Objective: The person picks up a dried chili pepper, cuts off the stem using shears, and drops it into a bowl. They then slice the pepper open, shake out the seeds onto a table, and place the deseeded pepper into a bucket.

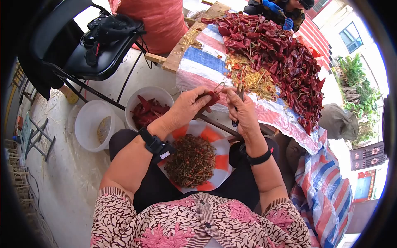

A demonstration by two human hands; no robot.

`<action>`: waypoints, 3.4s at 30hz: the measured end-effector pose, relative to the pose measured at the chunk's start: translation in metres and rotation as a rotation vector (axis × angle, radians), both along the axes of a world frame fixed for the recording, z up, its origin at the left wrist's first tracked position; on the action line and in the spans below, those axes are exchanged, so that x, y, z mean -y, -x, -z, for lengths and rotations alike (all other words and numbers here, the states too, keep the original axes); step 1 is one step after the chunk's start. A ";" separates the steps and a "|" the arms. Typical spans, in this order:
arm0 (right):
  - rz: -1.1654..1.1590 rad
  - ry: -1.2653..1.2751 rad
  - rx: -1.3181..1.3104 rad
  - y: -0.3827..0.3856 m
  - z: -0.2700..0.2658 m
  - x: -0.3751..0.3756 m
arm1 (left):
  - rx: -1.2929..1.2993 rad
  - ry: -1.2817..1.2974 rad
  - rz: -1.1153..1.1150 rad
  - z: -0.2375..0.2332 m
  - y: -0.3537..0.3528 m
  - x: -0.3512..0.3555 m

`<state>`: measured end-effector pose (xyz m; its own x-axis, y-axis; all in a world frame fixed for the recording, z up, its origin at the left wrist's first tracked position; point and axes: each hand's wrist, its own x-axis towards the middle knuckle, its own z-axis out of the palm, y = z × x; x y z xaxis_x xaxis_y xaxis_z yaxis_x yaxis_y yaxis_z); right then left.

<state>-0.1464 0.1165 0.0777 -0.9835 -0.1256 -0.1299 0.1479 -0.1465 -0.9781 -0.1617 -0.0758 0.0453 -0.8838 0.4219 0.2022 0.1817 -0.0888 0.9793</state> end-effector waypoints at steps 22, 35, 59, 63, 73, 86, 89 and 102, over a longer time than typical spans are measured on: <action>0.136 -0.020 -0.473 -0.015 0.015 -0.001 | 0.685 -0.526 0.327 0.003 0.002 -0.029; -0.229 0.991 0.258 -0.013 0.032 -0.014 | 0.589 -0.436 0.402 -0.002 0.004 -0.026; -0.768 -0.962 -0.395 -0.047 0.026 -0.009 | -0.106 0.945 0.271 0.050 0.010 0.069; -0.938 -1.111 -0.401 -0.058 0.074 -0.004 | -0.209 1.471 -0.047 0.066 0.010 0.079; -0.930 -1.351 -0.474 -0.067 0.111 -0.005 | -0.165 1.546 -0.041 0.062 0.005 0.066; -0.375 -1.445 -0.561 -0.018 -0.005 0.004 | -0.102 1.371 0.218 0.051 0.008 0.052; 0.022 -1.476 -0.665 0.045 -0.034 -0.003 | -0.064 1.279 0.327 0.030 0.004 0.049; 0.271 -1.711 -0.505 0.219 0.001 -0.027 | -0.110 0.887 0.487 0.039 0.017 0.046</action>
<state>-0.3652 0.1432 0.0763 -0.9334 -0.0344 0.3572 -0.0347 0.9994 0.0056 -0.1790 -0.1219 0.0063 -0.5714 0.7683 -0.2885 0.4131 0.5731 0.7078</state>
